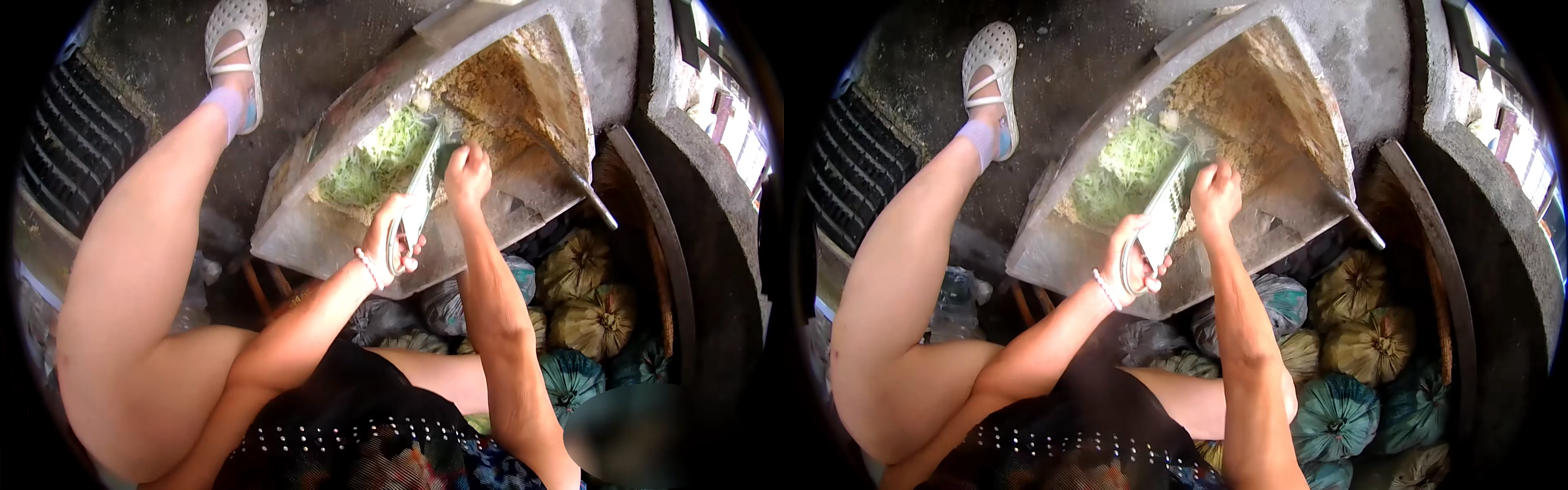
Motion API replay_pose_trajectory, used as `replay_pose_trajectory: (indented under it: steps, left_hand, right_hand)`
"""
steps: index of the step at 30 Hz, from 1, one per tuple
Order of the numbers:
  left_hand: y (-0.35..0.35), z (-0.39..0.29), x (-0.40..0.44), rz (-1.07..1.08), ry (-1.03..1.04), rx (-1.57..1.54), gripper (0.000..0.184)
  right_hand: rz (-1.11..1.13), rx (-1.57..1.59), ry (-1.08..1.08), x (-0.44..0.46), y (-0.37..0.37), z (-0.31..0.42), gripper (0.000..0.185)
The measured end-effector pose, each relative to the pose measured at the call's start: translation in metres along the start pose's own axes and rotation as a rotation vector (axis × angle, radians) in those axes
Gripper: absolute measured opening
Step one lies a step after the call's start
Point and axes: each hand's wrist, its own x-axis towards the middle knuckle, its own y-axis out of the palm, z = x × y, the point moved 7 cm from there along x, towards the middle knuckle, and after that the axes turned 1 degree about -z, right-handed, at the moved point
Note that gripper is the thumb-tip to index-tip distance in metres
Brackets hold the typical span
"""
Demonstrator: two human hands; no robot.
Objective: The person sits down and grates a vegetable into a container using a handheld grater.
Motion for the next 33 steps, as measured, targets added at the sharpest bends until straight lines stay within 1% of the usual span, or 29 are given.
replay_pose_trajectory:
  steps: [1,2,3,5,6,7,8,9,10,11,13,14,15,17,18,19,20,21,23,25,26,27,28,29,31,32,33]
  left_hand:
    - [0.001,-0.002,0.002,0.020,0.002,0.014,0.049]
    - [0.002,-0.004,0.001,0.011,0.014,0.021,0.047]
    - [0.002,-0.004,-0.001,0.005,0.003,0.017,0.047]
    - [0.010,-0.013,-0.006,0.097,0.089,0.012,0.045]
    - [0.013,-0.015,-0.008,0.098,0.090,-0.014,0.044]
    - [0.008,-0.013,-0.003,0.081,0.085,-0.020,0.045]
    - [0.003,-0.007,0.000,0.038,0.039,-0.009,0.046]
    - [0.001,-0.001,0.002,-0.005,-0.004,-0.006,0.047]
    - [0.003,0.000,0.001,-0.020,0.004,0.003,0.049]
    - [0.003,-0.001,-0.001,-0.019,0.011,0.011,0.049]
    - [0.002,-0.007,0.000,0.010,0.035,0.017,0.049]
    - [0.001,-0.006,0.002,0.019,0.025,-0.001,0.046]
    - [0.009,-0.011,-0.003,0.083,0.075,0.026,0.043]
    - [0.009,-0.013,-0.003,0.095,0.089,0.007,0.043]
    - [0.010,-0.012,-0.003,0.108,0.066,-0.006,0.044]
    - [0.003,-0.006,0.002,0.065,0.059,-0.027,0.045]
    - [0.002,-0.003,0.002,0.047,0.026,0.007,0.045]
    - [0.002,0.000,0.002,0.031,0.000,0.031,0.046]
    - [0.006,-0.002,-0.002,0.039,0.010,0.037,0.045]
    - [0.007,-0.009,0.000,0.044,0.017,0.037,0.045]
    - [0.009,-0.012,0.002,0.106,0.056,0.057,0.050]
    - [0.010,-0.012,0.002,0.163,0.089,0.074,0.055]
    - [0.010,-0.014,0.002,0.155,0.135,0.074,0.056]
    - [0.011,-0.014,-0.001,0.160,0.129,0.071,0.055]
    - [0.001,-0.010,0.005,0.108,0.077,0.031,0.054]
    - [-0.001,-0.007,0.007,0.107,0.029,0.013,0.054]
    - [0.002,-0.007,0.004,0.109,0.036,0.012,0.054]
  right_hand:
    - [0.027,0.052,-0.040,-0.006,-0.007,0.003,0.025]
    - [-0.004,0.183,-0.191,-0.027,-0.026,0.018,0.022]
    - [0.028,0.267,-0.261,-0.049,-0.047,0.035,0.020]
    - [0.040,0.307,-0.331,-0.082,-0.071,0.062,0.020]
    - [-0.029,0.284,-0.358,-0.080,-0.064,0.061,0.020]
    - [-0.028,0.231,-0.233,-0.057,-0.037,0.041,0.018]
    - [-0.039,0.164,-0.148,-0.027,-0.011,0.019,0.020]
    - [0.027,-0.036,0.023,0.005,0.012,-0.002,0.027]
    - [0.056,-0.035,0.065,0.019,0.016,-0.003,0.033]
    - [0.048,-0.028,0.065,0.015,0.013,-0.002,0.033]
    - [0.003,0.093,-0.083,-0.007,-0.005,0.007,0.027]
    - [0.069,0.217,-0.154,-0.029,-0.027,0.025,0.023]
    - [0.009,0.285,-0.286,-0.053,-0.048,0.039,0.021]
    - [0.011,0.310,-0.299,-0.079,-0.059,0.054,0.024]
    - [-0.012,0.261,-0.223,-0.067,-0.041,0.042,0.022]
    - [0.017,0.154,-0.118,-0.042,-0.020,0.029,0.022]
    - [-0.059,0.061,-0.068,-0.017,-0.003,0.013,0.025]
    - [0.010,-0.011,0.035,0.006,0.008,0.003,0.029]
    - [-0.018,0.007,0.073,0.012,0.004,0.002,0.026]
    - [-0.027,0.156,-0.077,-0.024,-0.018,0.015,0.023]
    - [0.035,0.241,-0.121,-0.048,-0.035,0.025,0.021]
    - [0.007,0.298,-0.257,-0.070,-0.053,0.040,0.023]
    - [-0.015,0.279,-0.263,-0.081,-0.056,0.045,0.023]
    - [-0.044,0.262,-0.271,-0.086,-0.055,0.048,0.023]
    - [-0.049,0.171,-0.080,-0.042,-0.008,0.015,0.022]
    - [-0.078,0.103,-0.035,-0.017,0.004,0.006,0.025]
    - [-0.002,0.050,0.054,0.000,0.012,-0.003,0.028]
